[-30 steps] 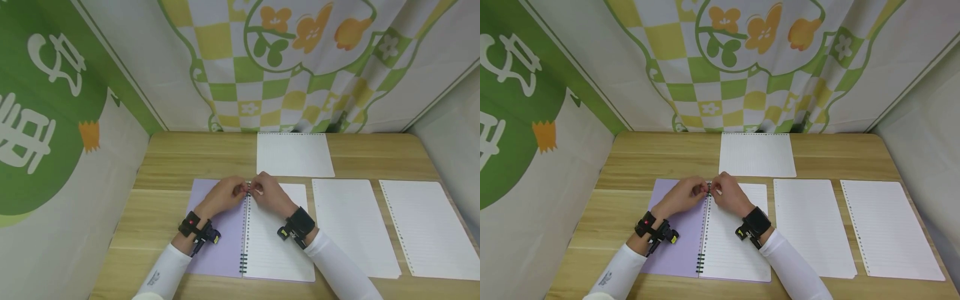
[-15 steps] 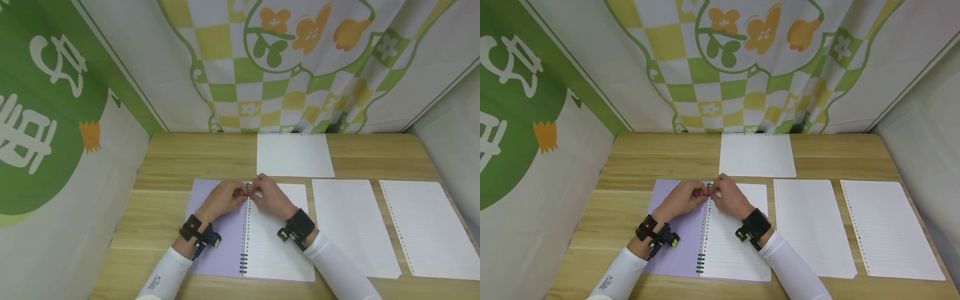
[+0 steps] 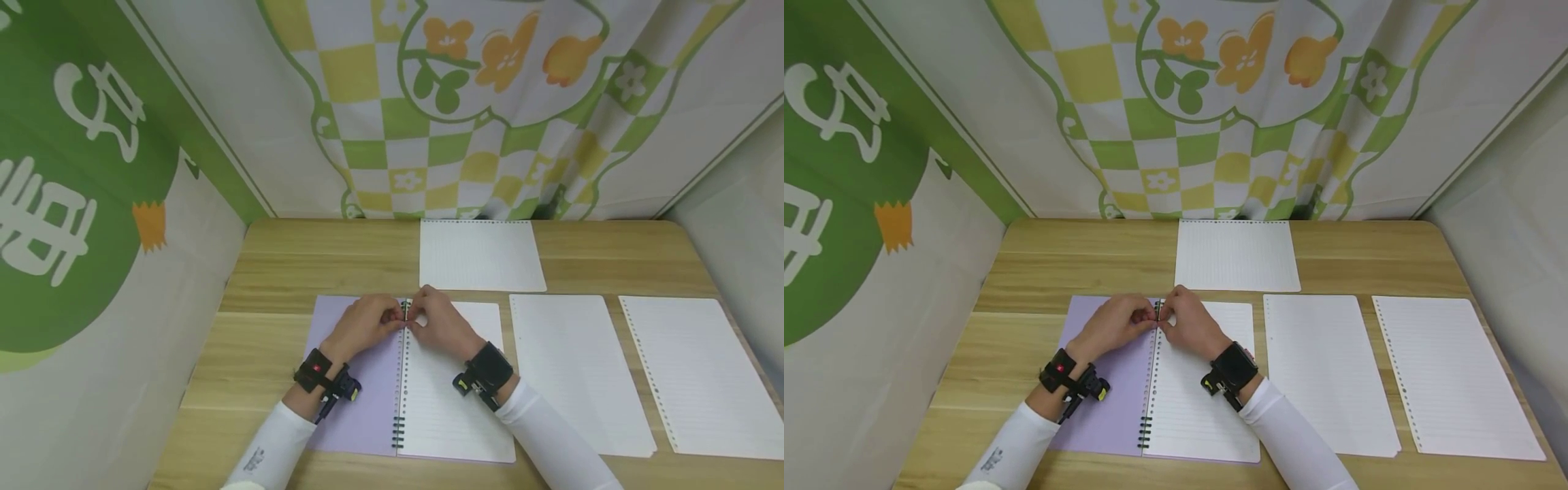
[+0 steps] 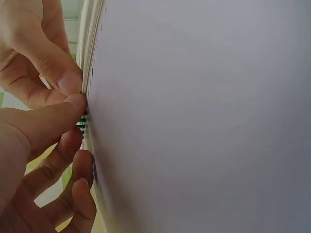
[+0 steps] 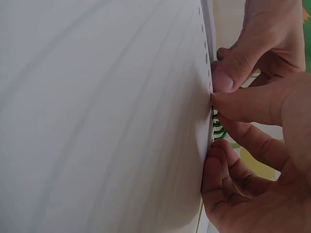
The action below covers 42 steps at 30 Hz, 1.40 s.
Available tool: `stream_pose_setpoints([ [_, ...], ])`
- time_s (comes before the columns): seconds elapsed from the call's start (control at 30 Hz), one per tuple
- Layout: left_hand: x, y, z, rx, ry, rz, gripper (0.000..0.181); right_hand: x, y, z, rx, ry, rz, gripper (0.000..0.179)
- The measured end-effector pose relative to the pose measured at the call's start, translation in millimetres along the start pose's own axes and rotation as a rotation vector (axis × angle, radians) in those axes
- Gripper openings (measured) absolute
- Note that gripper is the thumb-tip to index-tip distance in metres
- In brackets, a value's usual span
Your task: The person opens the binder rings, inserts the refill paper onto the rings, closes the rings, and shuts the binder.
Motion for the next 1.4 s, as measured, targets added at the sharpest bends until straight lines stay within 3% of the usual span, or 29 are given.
stream_pose_setpoints([
  [0.4, -6.2, 4.9, 4.7, 0.059, 0.056, -0.129, 0.006, 0.8, -2.5, -1.4, 0.033, -0.011, 0.041, 0.008],
  [0.67, -7.6, 2.4, 6.8, 0.035, 0.112, -0.139, 0.004, -0.2, 0.7, 1.7, 0.056, 0.034, 0.056, 0.006],
  [0.93, -9.8, 2.7, 10.4, -0.010, 0.089, -0.124, 0.005, -1.5, -0.4, 3.9, 0.088, 0.018, 0.053, 0.002],
  [1.07, -11.2, 5.5, 21.8, -0.025, 0.054, -0.110, 0.005, -4.0, -7.2, 11.1, 0.103, 0.010, 0.059, 0.007],
  [1.4, 0.7, 13.9, 71.6, -0.022, -0.091, -0.005, 0.004, 0.5, -37.9, 48.1, 0.076, -0.050, 0.024, 0.009],
])
Point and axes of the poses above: each hand's wrist, its own z-axis away from the middle knuckle, its own x-axis out of the palm, y = z × x, the point moved 5 cm from there along -z, towards the middle knuckle, and after that the axes turned 9 degrees about -x, right-handed, at the moved point
